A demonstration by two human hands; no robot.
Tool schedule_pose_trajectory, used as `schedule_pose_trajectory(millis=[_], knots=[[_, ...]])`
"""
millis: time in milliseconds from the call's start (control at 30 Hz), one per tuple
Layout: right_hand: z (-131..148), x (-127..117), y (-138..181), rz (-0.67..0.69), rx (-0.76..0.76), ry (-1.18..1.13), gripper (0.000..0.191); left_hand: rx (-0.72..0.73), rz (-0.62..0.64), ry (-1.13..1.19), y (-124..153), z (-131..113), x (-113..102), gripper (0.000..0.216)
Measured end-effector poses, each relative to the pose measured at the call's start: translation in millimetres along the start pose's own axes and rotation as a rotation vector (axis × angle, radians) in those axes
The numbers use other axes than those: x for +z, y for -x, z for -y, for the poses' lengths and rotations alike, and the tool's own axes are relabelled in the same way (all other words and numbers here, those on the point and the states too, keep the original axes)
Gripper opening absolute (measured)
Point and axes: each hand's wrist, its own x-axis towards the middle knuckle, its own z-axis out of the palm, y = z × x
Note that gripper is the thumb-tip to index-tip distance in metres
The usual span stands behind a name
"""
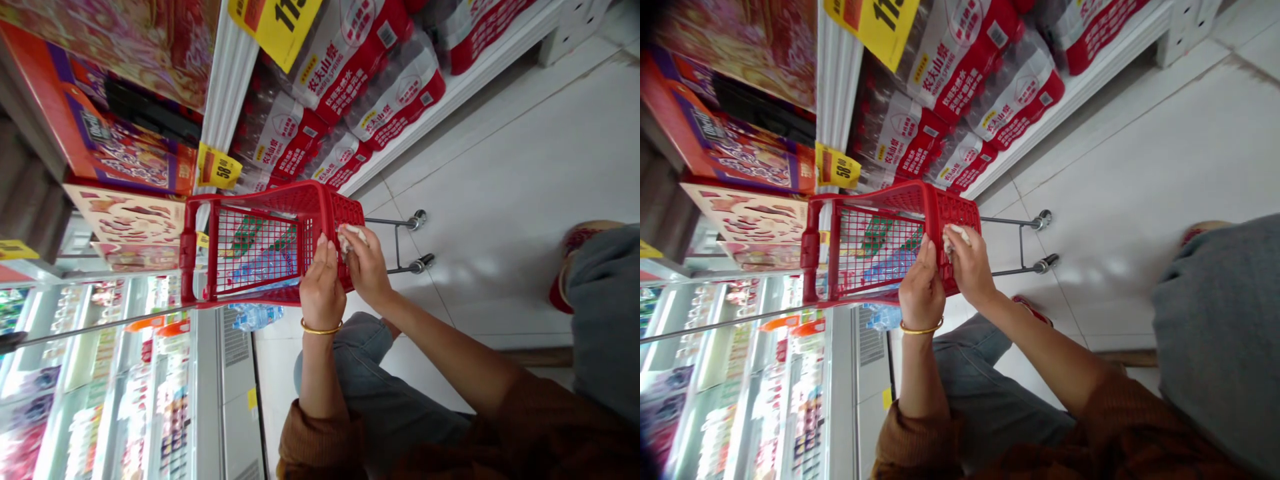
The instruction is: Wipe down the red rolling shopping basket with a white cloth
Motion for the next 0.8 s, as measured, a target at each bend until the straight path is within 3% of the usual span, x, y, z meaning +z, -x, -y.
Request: schedule_pose_trajectory(millis=[167,333,500,800], knots=[[22,0,-13,-0.017,-0.102,0.008,0.037,-0.016,-0.048,-0.021,-1,-5,5,0.053],[4,4,-9,-0.023,-0.155,0.163,0.037,-0.026,-0.037,-0.058,0,-7,5,0.052],[-20,4,1,-0.063,-0.056,0.144,0.038,-0.036,-0.028,-0.077,1,-7,4,0.054],[-46,-10,3,0.000,0.117,0.048,0.040,-0.133,0.006,-0.095,-4,-13,0,0.045]])
